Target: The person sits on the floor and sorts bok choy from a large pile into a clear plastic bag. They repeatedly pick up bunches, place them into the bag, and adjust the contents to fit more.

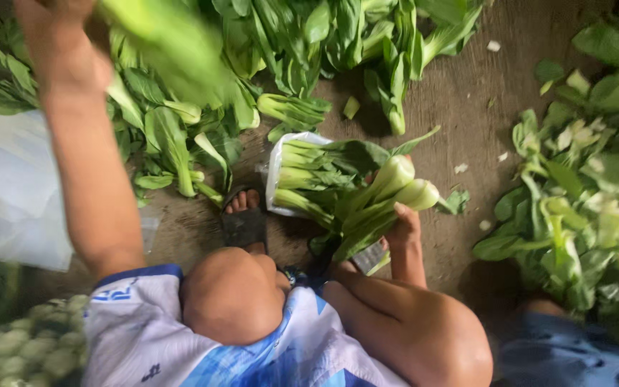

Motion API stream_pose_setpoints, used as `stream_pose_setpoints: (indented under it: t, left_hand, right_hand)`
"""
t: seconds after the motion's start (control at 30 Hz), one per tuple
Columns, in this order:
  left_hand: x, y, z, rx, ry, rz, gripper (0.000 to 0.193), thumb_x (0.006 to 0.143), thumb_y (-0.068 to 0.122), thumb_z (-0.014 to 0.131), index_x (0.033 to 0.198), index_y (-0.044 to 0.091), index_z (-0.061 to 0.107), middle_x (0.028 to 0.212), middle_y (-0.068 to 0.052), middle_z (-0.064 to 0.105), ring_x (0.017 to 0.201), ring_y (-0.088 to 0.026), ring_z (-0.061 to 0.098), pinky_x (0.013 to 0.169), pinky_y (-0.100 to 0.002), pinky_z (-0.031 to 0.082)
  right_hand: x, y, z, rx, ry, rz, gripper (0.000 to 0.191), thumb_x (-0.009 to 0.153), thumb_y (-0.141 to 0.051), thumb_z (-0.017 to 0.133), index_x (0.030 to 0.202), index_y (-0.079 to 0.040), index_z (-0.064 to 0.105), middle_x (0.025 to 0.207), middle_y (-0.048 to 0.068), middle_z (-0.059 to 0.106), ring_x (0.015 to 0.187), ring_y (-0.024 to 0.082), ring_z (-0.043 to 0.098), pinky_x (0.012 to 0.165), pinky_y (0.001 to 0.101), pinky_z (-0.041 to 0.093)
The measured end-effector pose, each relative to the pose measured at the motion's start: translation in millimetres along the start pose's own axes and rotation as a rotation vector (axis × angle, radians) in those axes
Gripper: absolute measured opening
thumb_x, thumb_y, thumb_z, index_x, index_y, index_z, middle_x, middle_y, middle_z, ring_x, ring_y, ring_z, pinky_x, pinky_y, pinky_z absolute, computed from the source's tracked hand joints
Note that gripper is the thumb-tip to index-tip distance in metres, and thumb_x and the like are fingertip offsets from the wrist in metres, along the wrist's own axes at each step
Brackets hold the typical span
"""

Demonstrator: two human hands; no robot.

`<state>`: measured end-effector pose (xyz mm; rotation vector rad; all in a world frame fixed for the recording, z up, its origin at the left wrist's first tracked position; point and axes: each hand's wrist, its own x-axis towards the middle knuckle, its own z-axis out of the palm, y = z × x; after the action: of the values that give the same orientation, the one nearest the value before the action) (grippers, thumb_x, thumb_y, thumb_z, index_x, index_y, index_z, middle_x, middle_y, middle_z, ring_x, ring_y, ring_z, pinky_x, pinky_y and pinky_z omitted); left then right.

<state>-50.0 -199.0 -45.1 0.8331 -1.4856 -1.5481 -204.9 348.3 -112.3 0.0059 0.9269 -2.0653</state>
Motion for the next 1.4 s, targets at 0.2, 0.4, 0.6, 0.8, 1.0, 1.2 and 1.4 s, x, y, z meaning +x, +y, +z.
stream_pose_setpoints:
  t: [0.2,0.4,0.6,0.8,1.0,1.2,1.4]
  left_hand:
    - [-143,-11,132,-0.199,-0.696,0.011,0.072,0.096,0.058,0.076,0.140,0.009,0.047,0.135,-0.007,0.056,0.101,-0.021,0.073,0.075,-0.037,0.067]
    - [-286,-31,189,-0.010,-0.898,-0.056,0.074,0.102,0.056,0.072,0.150,0.007,0.046,0.144,-0.012,0.059,0.130,-0.023,0.060,0.113,-0.036,0.049]
    - [-315,-51,181,0.172,-0.953,-0.011,0.106,0.091,0.054,0.077,0.165,0.003,0.020,0.155,-0.018,0.048,0.142,-0.027,0.052,0.121,-0.040,0.042]
    - [-319,-54,185,-0.262,-1.056,-0.500,0.135,0.072,0.033,0.097,0.160,0.003,-0.001,0.158,-0.019,0.039,0.147,-0.027,0.042,0.124,-0.041,0.034]
    - [-330,-53,184,-0.329,-1.111,-0.492,0.127,0.075,0.014,0.098,0.166,0.003,0.010,0.168,-0.012,0.034,0.158,-0.023,0.034,0.131,-0.041,0.030]
    - [-326,-67,155,-0.238,-1.079,-0.542,0.108,0.075,0.015,0.098,0.160,0.003,0.032,0.155,-0.011,0.053,0.144,-0.021,0.053,0.124,-0.039,0.045]
    - [-280,-55,117,0.104,-1.021,-0.371,0.096,0.073,0.013,0.101,0.150,0.002,0.046,0.140,-0.010,0.064,0.128,-0.021,0.065,0.113,-0.037,0.056]
  right_hand:
    - [-16,6,-2,-0.425,0.052,-0.148,0.126,0.076,-0.017,0.090,0.171,-0.014,0.007,0.157,0.013,0.046,0.139,0.029,0.052,0.118,0.0457,0.045]
    - [-18,27,25,-0.503,-0.051,-0.209,0.142,0.077,-0.034,0.097,0.170,-0.024,-0.010,0.162,0.009,0.040,0.142,0.022,0.047,0.124,0.0377,0.037]
    - [-21,47,26,-0.034,-0.122,-0.192,0.124,0.085,-0.055,0.083,0.169,-0.021,-0.002,0.163,0.010,0.040,0.148,0.026,0.047,0.126,0.0436,0.039]
    - [-38,46,30,-0.042,-0.130,-0.197,0.100,0.092,-0.052,0.075,0.163,-0.018,0.013,0.157,0.011,0.046,0.145,0.028,0.050,0.122,0.0441,0.042]
    - [-40,30,45,-0.182,-0.143,-0.150,0.077,0.099,-0.048,0.067,0.156,-0.016,0.028,0.152,0.012,0.052,0.141,0.029,0.053,0.119,0.0446,0.044]
    - [-36,21,41,-0.492,-0.170,-0.134,0.057,0.105,-0.044,0.058,0.150,-0.013,0.042,0.147,0.013,0.058,0.138,0.030,0.056,0.115,0.0450,0.047]
    - [-11,2,-38,-1.336,0.097,-0.077,0.045,0.112,-0.041,0.050,0.144,-0.010,0.057,0.142,0.014,0.064,0.134,0.032,0.059,0.112,0.0455,0.049]
